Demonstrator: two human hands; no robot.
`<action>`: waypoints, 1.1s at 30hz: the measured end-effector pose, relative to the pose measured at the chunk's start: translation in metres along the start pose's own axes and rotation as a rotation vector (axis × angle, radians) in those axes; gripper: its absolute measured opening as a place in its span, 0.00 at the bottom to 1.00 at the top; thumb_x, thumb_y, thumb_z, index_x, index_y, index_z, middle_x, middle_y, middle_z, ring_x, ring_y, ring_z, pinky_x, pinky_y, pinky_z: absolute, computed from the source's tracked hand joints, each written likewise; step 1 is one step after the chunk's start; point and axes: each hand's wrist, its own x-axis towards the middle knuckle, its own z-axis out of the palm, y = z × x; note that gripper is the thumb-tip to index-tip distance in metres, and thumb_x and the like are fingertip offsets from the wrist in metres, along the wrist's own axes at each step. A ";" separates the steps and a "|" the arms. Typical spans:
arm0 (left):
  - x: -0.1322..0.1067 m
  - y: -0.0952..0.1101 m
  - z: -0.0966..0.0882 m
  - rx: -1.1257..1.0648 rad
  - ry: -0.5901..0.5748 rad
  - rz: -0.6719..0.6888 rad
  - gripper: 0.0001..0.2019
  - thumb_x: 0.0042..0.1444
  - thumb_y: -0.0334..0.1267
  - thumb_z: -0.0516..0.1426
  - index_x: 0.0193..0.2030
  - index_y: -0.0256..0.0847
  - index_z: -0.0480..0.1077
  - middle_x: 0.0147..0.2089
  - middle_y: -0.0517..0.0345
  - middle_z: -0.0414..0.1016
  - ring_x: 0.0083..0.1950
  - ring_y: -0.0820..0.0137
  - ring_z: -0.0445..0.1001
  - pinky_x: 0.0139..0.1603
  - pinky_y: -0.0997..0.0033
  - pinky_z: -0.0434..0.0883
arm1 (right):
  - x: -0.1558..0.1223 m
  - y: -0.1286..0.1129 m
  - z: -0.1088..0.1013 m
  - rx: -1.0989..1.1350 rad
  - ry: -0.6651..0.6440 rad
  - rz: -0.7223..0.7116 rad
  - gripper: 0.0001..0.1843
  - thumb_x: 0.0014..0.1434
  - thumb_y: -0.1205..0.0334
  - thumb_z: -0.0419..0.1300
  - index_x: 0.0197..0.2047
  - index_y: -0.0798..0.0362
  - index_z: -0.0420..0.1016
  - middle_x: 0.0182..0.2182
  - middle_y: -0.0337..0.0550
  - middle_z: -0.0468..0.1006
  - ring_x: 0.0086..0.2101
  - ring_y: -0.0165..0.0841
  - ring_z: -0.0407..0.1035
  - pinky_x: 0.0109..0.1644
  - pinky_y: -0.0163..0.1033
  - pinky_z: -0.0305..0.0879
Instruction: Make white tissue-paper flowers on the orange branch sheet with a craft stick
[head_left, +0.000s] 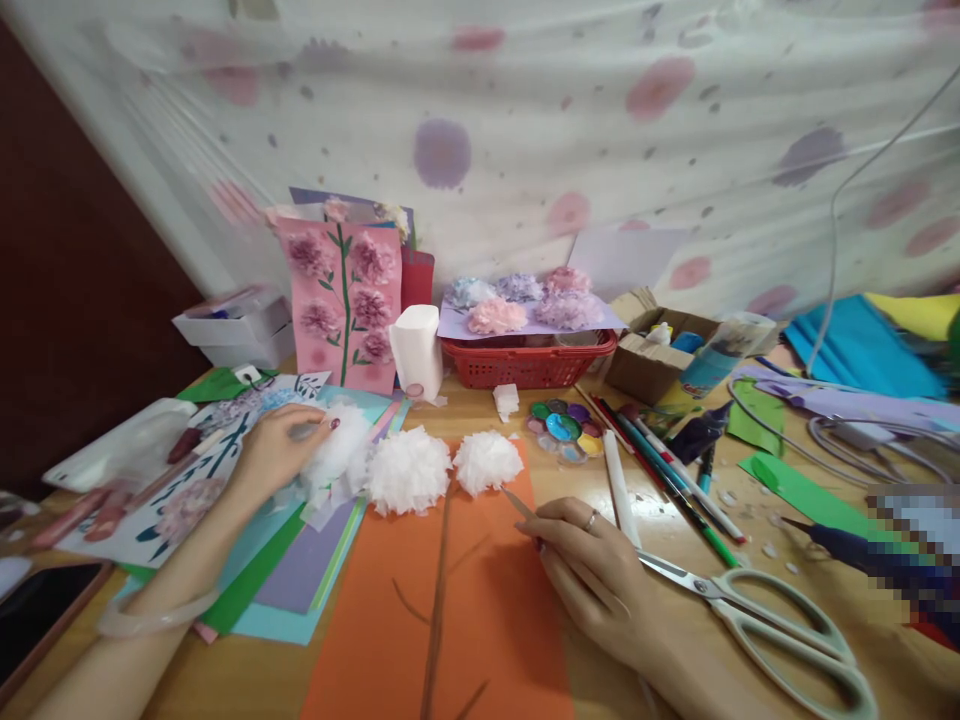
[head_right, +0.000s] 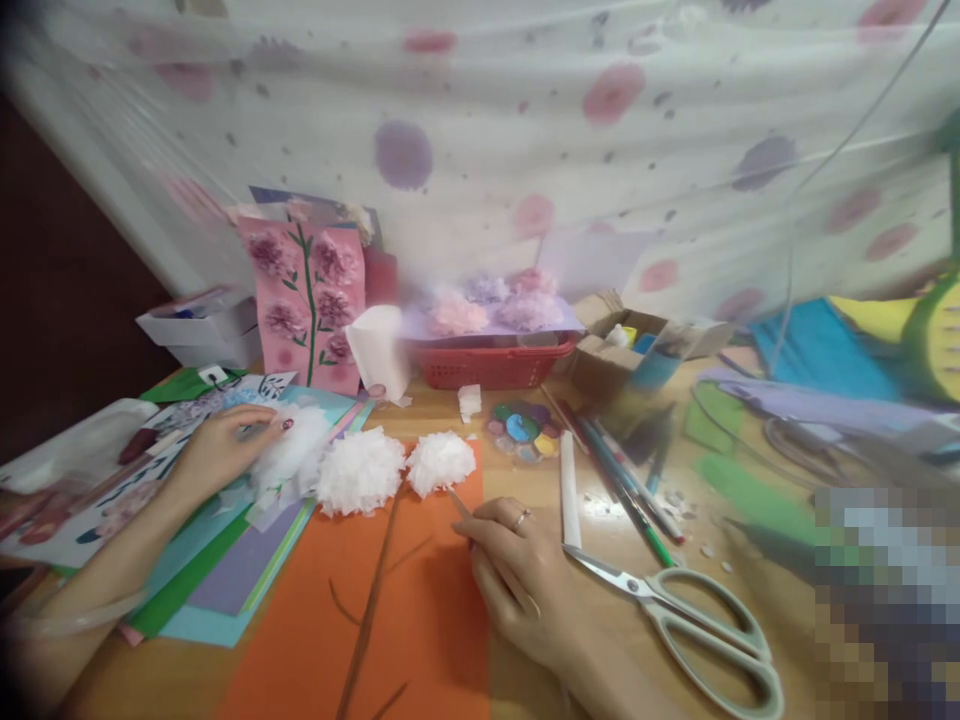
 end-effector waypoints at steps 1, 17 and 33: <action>0.000 0.000 -0.001 -0.020 -0.002 -0.013 0.18 0.43 0.56 0.54 0.28 0.43 0.73 0.43 0.47 0.81 0.48 0.54 0.77 0.56 0.56 0.69 | 0.000 0.000 0.000 0.002 -0.008 0.004 0.17 0.63 0.74 0.49 0.48 0.49 0.75 0.37 0.44 0.76 0.36 0.31 0.73 0.38 0.35 0.69; 0.001 -0.018 -0.001 -0.050 0.149 -0.022 0.15 0.53 0.48 0.53 0.34 0.41 0.75 0.43 0.50 0.81 0.48 0.57 0.75 0.56 0.56 0.68 | 0.000 -0.004 -0.003 -0.041 0.004 0.021 0.18 0.64 0.73 0.50 0.50 0.47 0.73 0.39 0.44 0.76 0.37 0.32 0.74 0.38 0.34 0.71; 0.039 -0.006 0.016 0.059 0.062 0.113 0.09 0.55 0.42 0.56 0.36 0.43 0.76 0.47 0.52 0.80 0.55 0.59 0.73 0.62 0.56 0.63 | -0.004 0.003 -0.005 -0.064 0.012 0.040 0.18 0.66 0.71 0.52 0.55 0.45 0.70 0.36 0.43 0.80 0.35 0.35 0.76 0.35 0.37 0.70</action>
